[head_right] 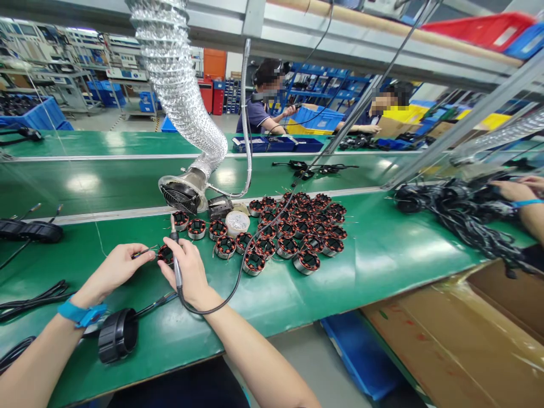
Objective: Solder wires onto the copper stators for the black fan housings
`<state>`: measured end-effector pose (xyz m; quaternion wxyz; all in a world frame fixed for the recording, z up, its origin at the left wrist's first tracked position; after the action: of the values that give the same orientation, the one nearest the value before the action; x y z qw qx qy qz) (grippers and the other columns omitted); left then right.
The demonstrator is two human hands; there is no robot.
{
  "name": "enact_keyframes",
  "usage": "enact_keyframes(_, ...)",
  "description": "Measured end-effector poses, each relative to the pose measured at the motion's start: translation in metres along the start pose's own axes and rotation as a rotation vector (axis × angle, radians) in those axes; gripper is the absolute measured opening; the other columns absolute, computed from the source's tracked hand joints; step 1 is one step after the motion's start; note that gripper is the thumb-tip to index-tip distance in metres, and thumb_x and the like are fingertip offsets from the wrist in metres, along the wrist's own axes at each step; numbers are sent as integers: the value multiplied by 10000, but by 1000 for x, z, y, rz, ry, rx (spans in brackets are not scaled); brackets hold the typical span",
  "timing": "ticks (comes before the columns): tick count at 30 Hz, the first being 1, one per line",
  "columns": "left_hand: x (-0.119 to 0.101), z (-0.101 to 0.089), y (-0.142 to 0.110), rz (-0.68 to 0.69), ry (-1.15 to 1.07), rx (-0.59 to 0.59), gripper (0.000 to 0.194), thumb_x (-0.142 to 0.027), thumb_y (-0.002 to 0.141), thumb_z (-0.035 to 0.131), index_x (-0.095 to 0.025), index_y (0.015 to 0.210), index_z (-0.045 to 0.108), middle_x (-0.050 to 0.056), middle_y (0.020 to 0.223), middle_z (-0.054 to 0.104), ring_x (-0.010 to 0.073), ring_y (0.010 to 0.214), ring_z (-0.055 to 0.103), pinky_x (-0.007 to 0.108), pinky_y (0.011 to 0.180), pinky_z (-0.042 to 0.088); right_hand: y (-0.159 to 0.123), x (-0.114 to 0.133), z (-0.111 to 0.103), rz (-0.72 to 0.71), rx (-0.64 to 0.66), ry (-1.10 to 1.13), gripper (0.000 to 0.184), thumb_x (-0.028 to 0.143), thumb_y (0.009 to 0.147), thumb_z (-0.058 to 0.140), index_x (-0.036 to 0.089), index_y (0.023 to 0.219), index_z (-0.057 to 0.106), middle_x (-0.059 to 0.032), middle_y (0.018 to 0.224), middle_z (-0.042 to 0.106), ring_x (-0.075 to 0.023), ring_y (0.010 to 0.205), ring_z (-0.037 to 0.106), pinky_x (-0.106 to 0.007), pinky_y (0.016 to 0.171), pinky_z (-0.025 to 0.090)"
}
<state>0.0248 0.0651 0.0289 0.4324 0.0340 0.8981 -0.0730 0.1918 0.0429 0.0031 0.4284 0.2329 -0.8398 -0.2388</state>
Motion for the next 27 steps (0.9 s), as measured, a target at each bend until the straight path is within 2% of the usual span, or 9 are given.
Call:
enact_keyframes(3, 0, 0, 1, 6, -6, 4, 467, -589, 729, 547, -138, 714, 670, 16, 638, 606, 155, 609, 437, 267, 569, 297, 2, -8, 8, -14, 92, 36, 634, 274, 835, 708, 240, 1408, 440, -118, 1251, 518, -244, 1130, 543, -386, 994, 466)
enact_keyframes(6, -1, -1, 0, 7, -14, 9, 458, -584, 727, 558, -142, 710, 678, 17, 649, 620, 156, 613, 448, 265, 573, 304, 5, -12, 11, -31, 164, 104, 625, 238, 855, 680, 274, 1417, 411, -95, 1256, 502, -212, 1091, 560, -351, 971, 484)
enact_keyframes(13, 2, -9, 0, -48, -28, 64, 459, -591, 694, 617, -137, 676, 690, 22, 628, 626, 147, 585, 458, 254, 547, 304, 11, -14, -3, -35, 225, 195, 591, 186, 836, 686, 270, 1366, 438, -63, 1197, 483, -181, 1050, 552, -324, 961, 475)
enact_keyframes(20, -3, -16, -4, -31, -72, 256, 420, -550, 676, 669, -142, 772, 668, -7, 653, 575, 131, 602, 427, 238, 560, 311, 11, -18, -12, -40, 209, 242, 613, 170, 811, 727, 252, 1347, 440, -69, 1201, 483, -186, 1061, 554, -327, 980, 461)
enact_keyframes(23, -1, -13, -3, -73, -91, 268, 437, -566, 678, 656, -144, 786, 633, -43, 595, 482, 110, 548, 339, 235, 518, 248, 11, -19, -12, -34, 205, 243, 617, 172, 812, 728, 264, 1348, 438, -65, 1202, 488, -188, 1063, 555, -333, 981, 461)
enact_keyframes(27, -3, 1, 5, -18, 8, 230, 459, -601, 714, 597, -143, 697, 595, -37, 603, 452, 114, 576, 324, 242, 533, 235, 11, -18, -10, -39, 208, 249, 608, 164, 816, 719, 262, 1346, 438, -64, 1199, 492, -187, 1064, 553, -329, 974, 461)
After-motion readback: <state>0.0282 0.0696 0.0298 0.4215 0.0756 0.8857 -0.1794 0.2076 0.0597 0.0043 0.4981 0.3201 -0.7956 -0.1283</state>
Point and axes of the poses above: each hand's wrist, its own y-axis towards the middle knuckle, its own z-axis out of the palm, x = y × z, the point moved 4 cm from there along y, towards the middle knuckle
